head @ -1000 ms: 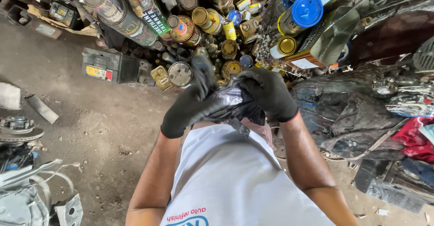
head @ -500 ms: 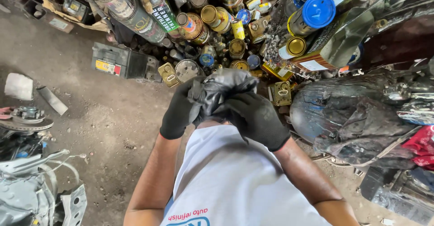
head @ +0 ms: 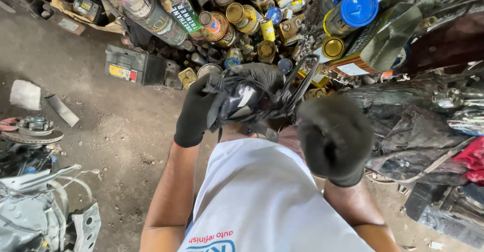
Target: The person uses a metal rod to pry open the lid of a small metal can amidst a cluttered pile of various containers. After opening the can, they pick up a black cloth, wipe their gloved hands, and then handle a small cylindrical object.
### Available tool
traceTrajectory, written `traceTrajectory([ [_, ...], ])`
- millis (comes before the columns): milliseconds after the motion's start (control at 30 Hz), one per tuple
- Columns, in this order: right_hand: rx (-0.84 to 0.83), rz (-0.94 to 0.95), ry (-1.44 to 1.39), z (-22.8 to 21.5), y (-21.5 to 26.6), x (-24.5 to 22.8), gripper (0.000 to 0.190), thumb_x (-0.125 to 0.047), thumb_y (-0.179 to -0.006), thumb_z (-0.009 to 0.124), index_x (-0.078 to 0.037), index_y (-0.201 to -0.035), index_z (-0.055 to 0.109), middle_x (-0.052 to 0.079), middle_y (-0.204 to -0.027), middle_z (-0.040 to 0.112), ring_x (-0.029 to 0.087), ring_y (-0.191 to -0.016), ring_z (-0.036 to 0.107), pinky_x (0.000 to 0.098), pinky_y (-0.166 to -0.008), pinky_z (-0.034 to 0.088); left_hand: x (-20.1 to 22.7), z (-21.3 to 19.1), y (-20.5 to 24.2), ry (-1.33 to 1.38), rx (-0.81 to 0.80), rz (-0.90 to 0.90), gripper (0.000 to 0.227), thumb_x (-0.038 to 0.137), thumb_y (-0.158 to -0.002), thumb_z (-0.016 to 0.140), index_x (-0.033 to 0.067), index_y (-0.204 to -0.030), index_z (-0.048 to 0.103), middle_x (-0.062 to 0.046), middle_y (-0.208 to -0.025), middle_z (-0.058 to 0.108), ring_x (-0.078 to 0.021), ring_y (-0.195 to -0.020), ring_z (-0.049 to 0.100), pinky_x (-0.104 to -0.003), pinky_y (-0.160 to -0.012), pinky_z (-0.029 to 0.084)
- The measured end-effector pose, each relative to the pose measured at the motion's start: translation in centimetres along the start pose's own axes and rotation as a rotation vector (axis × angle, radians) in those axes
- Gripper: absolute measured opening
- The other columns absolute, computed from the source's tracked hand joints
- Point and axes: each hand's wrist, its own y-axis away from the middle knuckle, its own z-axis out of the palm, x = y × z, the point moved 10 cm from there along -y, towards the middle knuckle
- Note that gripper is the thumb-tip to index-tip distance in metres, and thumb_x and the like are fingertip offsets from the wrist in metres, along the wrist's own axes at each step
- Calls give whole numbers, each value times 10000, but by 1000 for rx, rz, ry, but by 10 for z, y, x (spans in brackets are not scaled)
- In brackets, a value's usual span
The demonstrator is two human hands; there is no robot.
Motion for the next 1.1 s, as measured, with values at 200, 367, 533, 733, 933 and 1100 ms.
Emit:
traceTrajectory([
  [200, -306, 270, -110, 112, 8, 36, 415, -290, -880, 804, -23, -1157, 650, 201, -1025, 702, 423, -918, 685, 488, -763, 550, 40, 51, 25, -988, -105, 988, 129, -2, -989, 657, 63, -1098, 636, -53, -1069, 672, -116, -972, 648, -314, -906, 545],
  [367, -311, 302, -162, 144, 40, 90, 549, -318, -752, 829, -134, -1239, 656, 107, -1075, 727, 342, -934, 710, 467, -771, 577, -14, 55, -13, -146, -189, 0, 215, 22, -872, 711, 59, -1083, 700, 29, -878, 641, -59, -760, 558, -232, -660, 465],
  [533, -320, -23, 48, 128, 59, 60, 462, -266, -716, 831, -246, -1154, 683, 46, -1161, 740, 284, -1037, 716, 427, -848, 598, 10, 52, -11, -87, -213, 296, 150, -7, -1008, 726, 89, -1009, 611, -4, -977, 629, -99, -944, 595, -260, -863, 513],
  [733, -362, 8, 70, 127, 68, 45, 608, -292, -670, 812, -177, -1255, 693, 113, -1208, 714, 315, -1038, 717, 429, -768, 588, 63, 75, 8, -781, -153, 873, 192, 31, -1091, 564, -10, -1258, 649, -149, -1234, 680, -230, -1159, 659, -340, -1013, 544],
  [933, -306, 275, -3, 109, 67, 62, 670, -411, -714, 825, -73, -1264, 641, 145, -1170, 705, 353, -932, 702, 456, -747, 573, 3, 68, -31, -291, -179, 273, 205, 142, -1054, 615, -4, -1160, 711, -80, -1107, 731, -149, -1021, 677, -300, -931, 548],
  [1100, -409, 569, 130, 91, 110, 106, 531, -423, -771, 822, -97, -1167, 680, 121, -1011, 730, 341, -908, 711, 467, -715, 563, -143, 85, -56, -51, -411, -139, 406, 229, -1195, 608, -37, -887, 620, -65, -861, 636, -147, -803, 571, -331, -777, 524],
])
